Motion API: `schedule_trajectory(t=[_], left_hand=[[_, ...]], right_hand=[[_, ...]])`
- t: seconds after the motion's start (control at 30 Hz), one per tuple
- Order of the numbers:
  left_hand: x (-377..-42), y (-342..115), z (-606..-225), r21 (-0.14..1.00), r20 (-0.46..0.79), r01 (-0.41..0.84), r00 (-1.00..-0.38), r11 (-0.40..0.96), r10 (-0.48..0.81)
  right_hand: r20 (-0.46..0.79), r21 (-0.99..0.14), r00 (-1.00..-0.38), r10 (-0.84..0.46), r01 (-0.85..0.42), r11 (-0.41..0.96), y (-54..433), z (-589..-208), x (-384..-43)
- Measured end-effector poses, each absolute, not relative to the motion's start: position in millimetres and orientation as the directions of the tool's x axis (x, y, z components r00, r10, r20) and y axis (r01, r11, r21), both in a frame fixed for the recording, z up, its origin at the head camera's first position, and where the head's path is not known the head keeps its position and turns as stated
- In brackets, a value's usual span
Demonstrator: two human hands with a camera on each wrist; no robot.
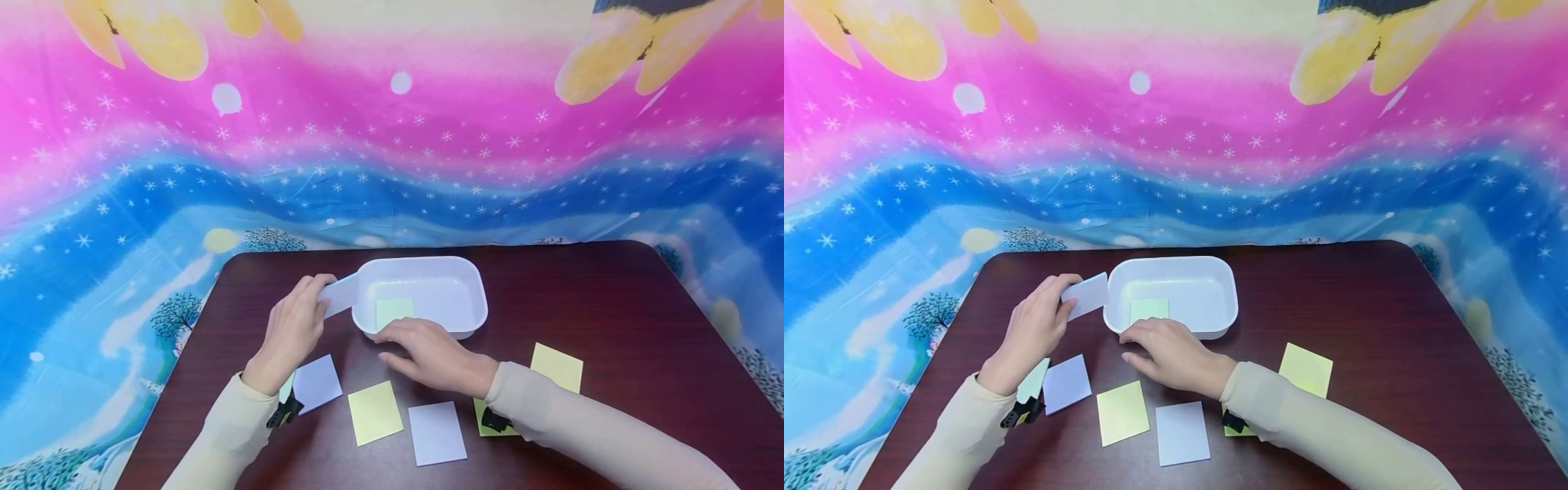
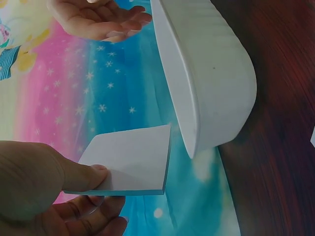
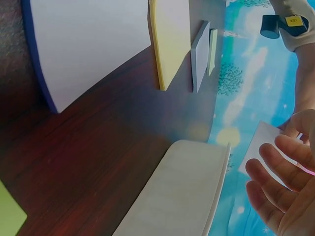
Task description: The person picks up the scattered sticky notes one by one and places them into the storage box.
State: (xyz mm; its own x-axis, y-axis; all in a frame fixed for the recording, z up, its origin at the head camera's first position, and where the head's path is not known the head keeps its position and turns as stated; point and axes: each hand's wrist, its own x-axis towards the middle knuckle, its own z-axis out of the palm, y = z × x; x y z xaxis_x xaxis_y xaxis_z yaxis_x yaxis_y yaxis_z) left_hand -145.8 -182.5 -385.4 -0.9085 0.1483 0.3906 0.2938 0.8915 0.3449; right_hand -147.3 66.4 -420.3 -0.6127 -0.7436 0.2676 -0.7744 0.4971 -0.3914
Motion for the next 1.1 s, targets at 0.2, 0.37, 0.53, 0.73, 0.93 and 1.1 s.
schedule_trajectory(t=[0.2, 0.37, 0.53, 0.73, 0.93, 1.1], left_hand=[[-146.2, -178.1, -386.7, 0.341, 0.387, 0.299, -0.909, 0.891, 0.157], [-146.7, -176.1, -388.7, 0.334, 0.388, 0.31, -0.906, 0.89, 0.17], [-147.7, -174.3, -389.8, 0.315, 0.4, 0.327, -0.897, 0.891, 0.187], [-149.9, -171.4, -390.2, 0.308, 0.404, 0.345, -0.891, 0.887, 0.206], [-153.1, -166.3, -389.7, 0.305, 0.405, 0.366, -0.885, 0.879, 0.228], [-155.7, -161.3, -388.5, 0.309, 0.39, 0.37, -0.889, 0.876, 0.238]], right_hand=[[0.275, -0.403, -0.631, -0.725, -0.761, 0.509, 73.1, -420.5, -148.0], [0.274, -0.395, -0.636, -0.721, -0.758, 0.519, 77.1, -420.8, -148.1], [0.289, -0.382, -0.632, -0.719, -0.765, 0.519, 79.6, -421.0, -148.8], [0.295, -0.374, -0.629, -0.719, -0.768, 0.519, 82.0, -420.7, -148.3], [0.298, -0.37, -0.634, -0.714, -0.766, 0.526, 85.4, -420.9, -146.6], [0.306, -0.364, -0.636, -0.708, -0.766, 0.53, 88.0, -420.1, -145.9]])
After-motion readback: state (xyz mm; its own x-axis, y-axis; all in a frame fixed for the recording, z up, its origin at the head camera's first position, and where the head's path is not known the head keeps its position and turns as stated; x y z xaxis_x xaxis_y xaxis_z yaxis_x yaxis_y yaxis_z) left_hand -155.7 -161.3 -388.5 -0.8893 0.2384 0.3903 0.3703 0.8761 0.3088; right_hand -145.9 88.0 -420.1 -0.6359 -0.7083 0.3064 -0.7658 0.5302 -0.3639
